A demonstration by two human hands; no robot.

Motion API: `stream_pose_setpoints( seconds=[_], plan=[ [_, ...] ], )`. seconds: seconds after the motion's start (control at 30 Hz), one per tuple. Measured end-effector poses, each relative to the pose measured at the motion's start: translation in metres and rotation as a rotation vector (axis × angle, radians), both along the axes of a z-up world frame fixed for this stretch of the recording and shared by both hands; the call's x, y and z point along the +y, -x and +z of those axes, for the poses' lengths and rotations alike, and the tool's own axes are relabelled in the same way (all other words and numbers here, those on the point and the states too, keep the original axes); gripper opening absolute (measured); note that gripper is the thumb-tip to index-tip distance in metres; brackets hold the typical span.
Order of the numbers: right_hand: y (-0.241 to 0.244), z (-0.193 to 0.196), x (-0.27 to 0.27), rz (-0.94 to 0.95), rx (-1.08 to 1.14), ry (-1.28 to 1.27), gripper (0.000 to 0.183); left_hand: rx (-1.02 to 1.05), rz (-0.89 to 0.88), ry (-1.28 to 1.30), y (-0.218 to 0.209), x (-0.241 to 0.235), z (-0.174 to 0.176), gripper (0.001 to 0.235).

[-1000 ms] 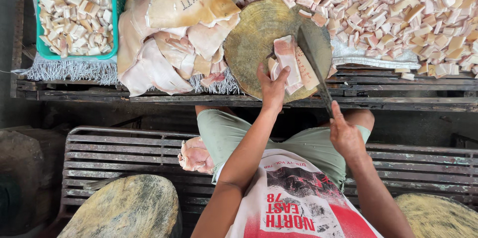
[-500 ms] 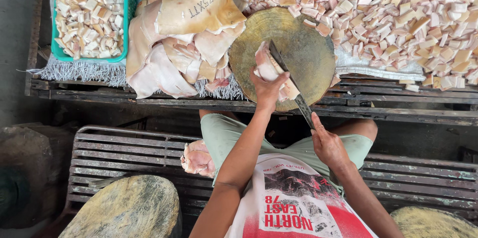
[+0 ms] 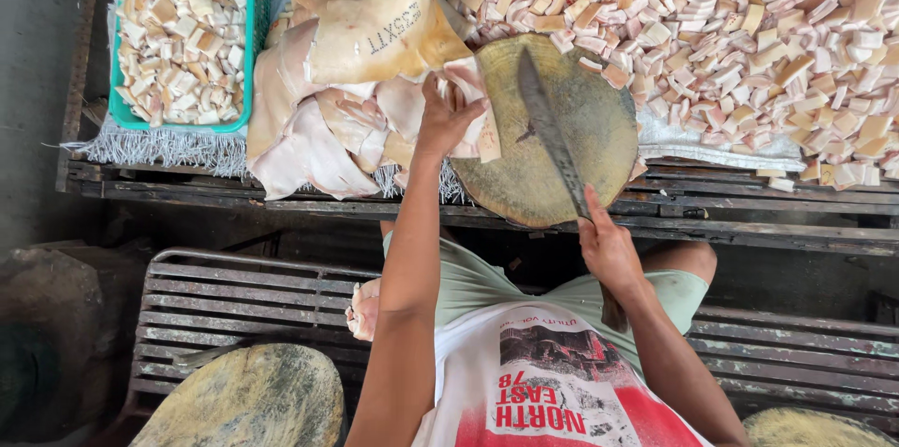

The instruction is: The person cuts large pieces of pork belly into smaller strips and cubes using a large knife on a round wooden cutting board. The cut pieces are pushed aside on the board and into a nearby green basket.

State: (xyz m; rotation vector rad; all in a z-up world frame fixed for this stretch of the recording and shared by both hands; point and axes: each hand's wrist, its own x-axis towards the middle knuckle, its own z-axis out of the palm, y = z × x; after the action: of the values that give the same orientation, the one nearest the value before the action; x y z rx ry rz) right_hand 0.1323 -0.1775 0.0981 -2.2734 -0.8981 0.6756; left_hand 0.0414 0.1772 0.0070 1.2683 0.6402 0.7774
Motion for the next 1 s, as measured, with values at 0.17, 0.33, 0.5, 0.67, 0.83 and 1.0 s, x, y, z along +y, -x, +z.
stream_pose_setpoints(
  seconds=[0.17,0.33,0.5,0.67,0.83,1.0],
  plan=[
    [-0.007,-0.005,-0.025,-0.151,0.080,-0.063,0.063,0.593,0.060,-0.300,0.031,0.014,0.007,0.048],
    [-0.007,0.000,-0.038,-0.179,0.136,0.010,0.065,0.741,0.120,-0.477,0.051,0.013,0.069,0.028],
    [-0.003,0.007,-0.036,-0.199,0.156,0.005,0.066,0.809,0.167,-0.644,0.046,0.009,0.113,0.029],
    [0.001,0.015,-0.043,-0.268,0.208,-0.064,0.066,0.526,-0.467,-0.159,-0.004,-0.023,0.106,0.047],
    [-0.003,0.022,-0.059,-0.310,0.143,0.043,0.067,0.820,-0.569,-0.553,-0.070,-0.088,0.083,0.062],
    [-0.008,0.021,-0.071,-0.304,0.062,0.050,0.067,0.902,-0.253,-0.848,-0.074,-0.099,0.081,0.057]
  ],
)
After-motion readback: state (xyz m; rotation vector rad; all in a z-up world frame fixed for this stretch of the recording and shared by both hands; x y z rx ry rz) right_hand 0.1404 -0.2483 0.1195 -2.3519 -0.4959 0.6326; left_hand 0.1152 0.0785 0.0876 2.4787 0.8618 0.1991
